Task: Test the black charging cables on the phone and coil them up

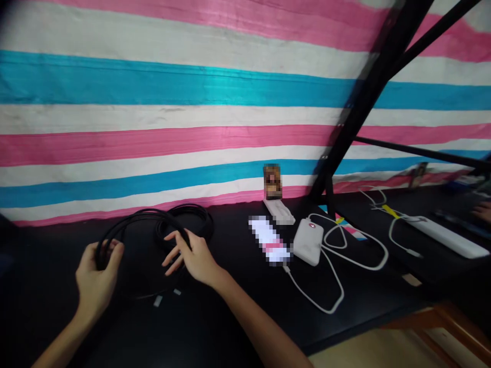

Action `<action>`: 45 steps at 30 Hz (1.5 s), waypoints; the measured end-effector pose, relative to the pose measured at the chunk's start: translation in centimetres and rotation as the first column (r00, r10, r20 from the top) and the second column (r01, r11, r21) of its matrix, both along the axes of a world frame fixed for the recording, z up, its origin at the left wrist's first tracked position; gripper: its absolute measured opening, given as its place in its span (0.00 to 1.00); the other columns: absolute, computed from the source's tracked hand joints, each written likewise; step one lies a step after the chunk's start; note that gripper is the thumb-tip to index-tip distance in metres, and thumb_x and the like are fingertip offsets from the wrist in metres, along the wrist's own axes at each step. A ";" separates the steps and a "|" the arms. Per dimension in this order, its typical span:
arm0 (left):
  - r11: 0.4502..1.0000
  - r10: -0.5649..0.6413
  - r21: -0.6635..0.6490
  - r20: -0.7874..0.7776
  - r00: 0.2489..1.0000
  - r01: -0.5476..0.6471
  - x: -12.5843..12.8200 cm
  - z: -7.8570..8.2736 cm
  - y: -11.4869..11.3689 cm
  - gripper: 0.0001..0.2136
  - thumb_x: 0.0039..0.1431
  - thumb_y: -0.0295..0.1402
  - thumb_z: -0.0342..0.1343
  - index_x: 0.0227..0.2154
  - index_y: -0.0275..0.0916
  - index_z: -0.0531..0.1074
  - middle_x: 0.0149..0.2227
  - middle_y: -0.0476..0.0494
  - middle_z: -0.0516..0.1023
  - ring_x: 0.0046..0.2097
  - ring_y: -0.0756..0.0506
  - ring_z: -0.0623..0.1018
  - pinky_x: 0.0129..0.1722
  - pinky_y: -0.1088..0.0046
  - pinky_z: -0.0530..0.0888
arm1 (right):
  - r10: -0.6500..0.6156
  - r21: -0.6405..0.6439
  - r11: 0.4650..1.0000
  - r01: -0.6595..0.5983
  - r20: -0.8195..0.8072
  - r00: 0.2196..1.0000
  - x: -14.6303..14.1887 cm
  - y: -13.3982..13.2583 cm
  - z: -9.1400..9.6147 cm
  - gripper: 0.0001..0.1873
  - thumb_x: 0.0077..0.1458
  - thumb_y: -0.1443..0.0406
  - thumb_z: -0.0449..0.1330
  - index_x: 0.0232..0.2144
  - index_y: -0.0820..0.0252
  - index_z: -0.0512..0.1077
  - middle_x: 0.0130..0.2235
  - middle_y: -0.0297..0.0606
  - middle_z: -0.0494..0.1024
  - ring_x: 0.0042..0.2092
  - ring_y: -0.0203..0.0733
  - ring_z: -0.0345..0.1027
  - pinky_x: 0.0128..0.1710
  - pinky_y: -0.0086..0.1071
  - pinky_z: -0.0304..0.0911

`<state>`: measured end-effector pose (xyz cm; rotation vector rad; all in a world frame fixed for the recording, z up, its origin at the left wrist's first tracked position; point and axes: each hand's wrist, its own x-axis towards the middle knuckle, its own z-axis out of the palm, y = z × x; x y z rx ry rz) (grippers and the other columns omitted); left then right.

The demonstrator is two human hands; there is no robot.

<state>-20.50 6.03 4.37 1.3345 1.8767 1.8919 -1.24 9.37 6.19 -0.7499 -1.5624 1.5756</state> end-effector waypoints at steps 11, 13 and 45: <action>0.932 -0.276 -0.175 0.225 0.935 0.317 1.2 0.9 -0.8 0.16 0.50 0.47 0.51 0.34 0.41 0.65 0.14 0.55 0.66 0.17 0.49 0.67 0.18 0.76 0.65 | -0.080 -0.095 0.994 0.059 -0.234 0.969 0.2 -0.9 1.5 0.22 0.56 0.51 0.46 0.44 0.61 0.62 0.19 0.30 0.70 0.16 0.33 0.66 0.14 0.23 0.59; 0.887 -0.290 -0.284 0.267 0.919 0.363 1.6 0.4 -0.8 0.17 0.51 0.51 0.48 0.29 0.40 0.65 0.11 0.55 0.65 0.14 0.50 0.64 0.14 0.77 0.62 | -0.217 -0.092 0.975 0.202 -0.215 0.952 0.3 -0.8 1.6 0.22 0.55 0.52 0.49 0.44 0.61 0.63 0.18 0.28 0.68 0.14 0.31 0.63 0.12 0.22 0.57; 0.760 -0.369 -0.425 0.341 0.865 0.492 1.8 -1.7 0.3 0.35 0.31 0.58 0.56 0.41 0.39 0.64 0.05 0.57 0.58 0.09 0.46 0.61 0.09 0.74 0.58 | -0.660 0.670 0.703 0.239 0.489 0.570 1.2 0.3 -0.1 0.06 0.52 0.63 0.55 0.34 0.53 0.70 0.30 0.33 0.77 0.32 0.41 0.72 0.29 0.28 0.57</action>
